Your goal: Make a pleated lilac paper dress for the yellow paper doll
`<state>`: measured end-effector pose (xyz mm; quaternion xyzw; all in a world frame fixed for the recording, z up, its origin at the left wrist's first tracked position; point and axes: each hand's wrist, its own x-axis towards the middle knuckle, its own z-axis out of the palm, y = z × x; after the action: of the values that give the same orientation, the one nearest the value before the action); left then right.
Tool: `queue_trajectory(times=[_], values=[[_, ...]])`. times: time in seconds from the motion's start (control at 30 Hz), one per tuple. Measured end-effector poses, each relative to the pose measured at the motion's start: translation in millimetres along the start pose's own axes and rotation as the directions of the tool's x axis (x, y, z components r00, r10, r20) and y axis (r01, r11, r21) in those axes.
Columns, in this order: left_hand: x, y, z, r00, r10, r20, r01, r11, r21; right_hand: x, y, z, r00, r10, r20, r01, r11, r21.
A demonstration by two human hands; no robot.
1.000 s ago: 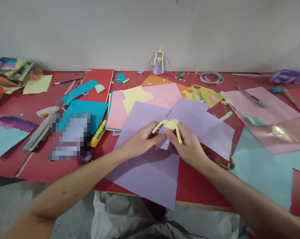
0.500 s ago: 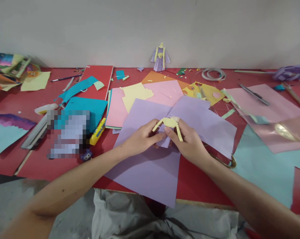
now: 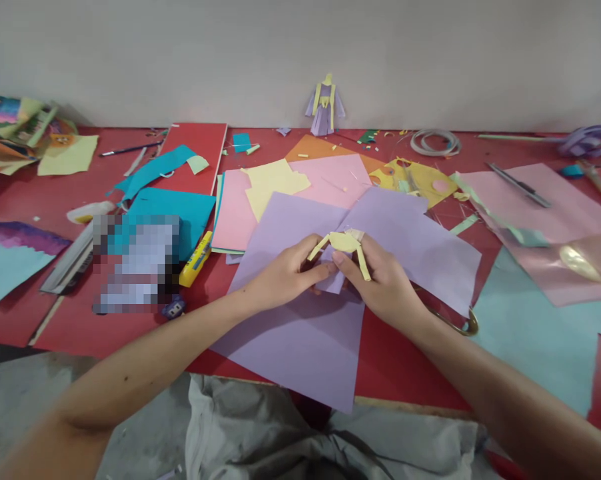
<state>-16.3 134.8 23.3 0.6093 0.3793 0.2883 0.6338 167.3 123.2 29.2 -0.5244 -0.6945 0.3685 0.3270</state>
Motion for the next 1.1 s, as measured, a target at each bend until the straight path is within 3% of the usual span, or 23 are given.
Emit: queue_trajectory(times=[0.5, 1.1], values=[[-0.7, 0.8, 0.0, 1.000, -0.005, -0.008, 0.006, 0.997, 0.072, 0.2, 1.1, -0.4, 0.999, -0.033, -0.016, 0.031, 0.995, -0.096], [-0.3, 1.3, 0.7, 1.000, -0.011, -0.011, 0.012, 0.998, 0.067, -0.1, 0.9, -1.2, 1.000, -0.005, 0.015, 0.005, 0.999, -0.054]])
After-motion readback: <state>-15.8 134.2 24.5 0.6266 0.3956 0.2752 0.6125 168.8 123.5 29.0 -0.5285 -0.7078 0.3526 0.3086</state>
